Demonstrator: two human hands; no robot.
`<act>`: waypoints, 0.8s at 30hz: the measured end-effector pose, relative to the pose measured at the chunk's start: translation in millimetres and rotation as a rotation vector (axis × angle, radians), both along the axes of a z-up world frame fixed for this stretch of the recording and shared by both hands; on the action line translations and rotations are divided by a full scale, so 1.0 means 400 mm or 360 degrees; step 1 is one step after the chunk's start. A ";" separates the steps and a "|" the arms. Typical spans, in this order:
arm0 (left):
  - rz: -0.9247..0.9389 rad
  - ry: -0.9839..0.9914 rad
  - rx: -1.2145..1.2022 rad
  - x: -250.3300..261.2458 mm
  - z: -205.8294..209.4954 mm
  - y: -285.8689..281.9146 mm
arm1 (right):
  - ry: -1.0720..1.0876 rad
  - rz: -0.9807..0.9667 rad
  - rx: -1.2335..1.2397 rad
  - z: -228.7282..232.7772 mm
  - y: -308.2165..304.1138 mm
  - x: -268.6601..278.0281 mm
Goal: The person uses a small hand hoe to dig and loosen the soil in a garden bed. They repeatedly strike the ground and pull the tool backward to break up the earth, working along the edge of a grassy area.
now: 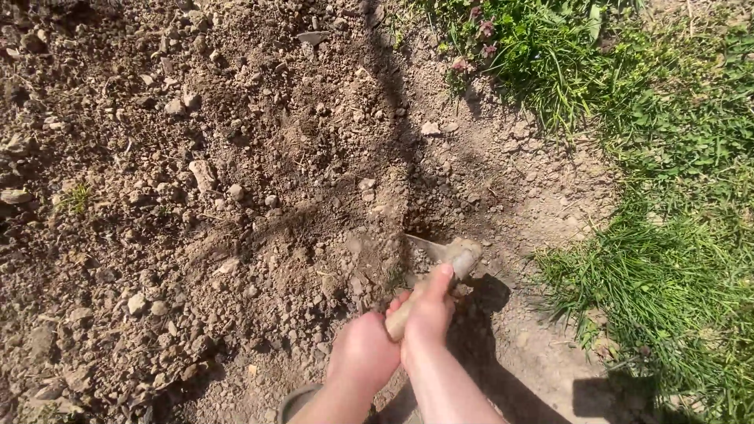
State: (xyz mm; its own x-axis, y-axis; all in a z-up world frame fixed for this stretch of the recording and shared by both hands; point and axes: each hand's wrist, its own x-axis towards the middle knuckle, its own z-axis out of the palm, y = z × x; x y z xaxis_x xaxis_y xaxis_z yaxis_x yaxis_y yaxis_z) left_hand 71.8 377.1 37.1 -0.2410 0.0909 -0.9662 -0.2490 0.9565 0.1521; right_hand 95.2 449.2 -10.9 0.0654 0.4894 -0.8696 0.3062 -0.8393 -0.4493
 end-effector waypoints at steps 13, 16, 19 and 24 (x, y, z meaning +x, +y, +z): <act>0.0244 0.0247 0.0331 -0.053 0.004 0.047 | 0.0159 0.0528 0.0532 0.044 0.065 -0.104; 0.0408 0.0033 0.0056 0.024 -0.045 -0.066 | -0.0080 0.0473 0.0101 0.001 -0.049 -0.055; 0.0424 0.0000 0.0028 0.081 -0.056 -0.157 | -0.0260 0.0518 -0.0072 0.003 -0.144 -0.006; 0.0551 -0.0039 0.0020 0.076 0.003 -0.177 | -0.0222 0.0441 -0.0035 0.057 -0.164 -0.011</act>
State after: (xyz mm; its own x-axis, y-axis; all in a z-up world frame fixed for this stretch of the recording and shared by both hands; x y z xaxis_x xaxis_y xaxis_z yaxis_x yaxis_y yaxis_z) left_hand 102.3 306.3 38.4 -0.2364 0.0197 -0.9715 -0.5619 0.8129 0.1532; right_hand 90.6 383.4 12.0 0.0518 0.4864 -0.8722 0.5820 -0.7244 -0.3694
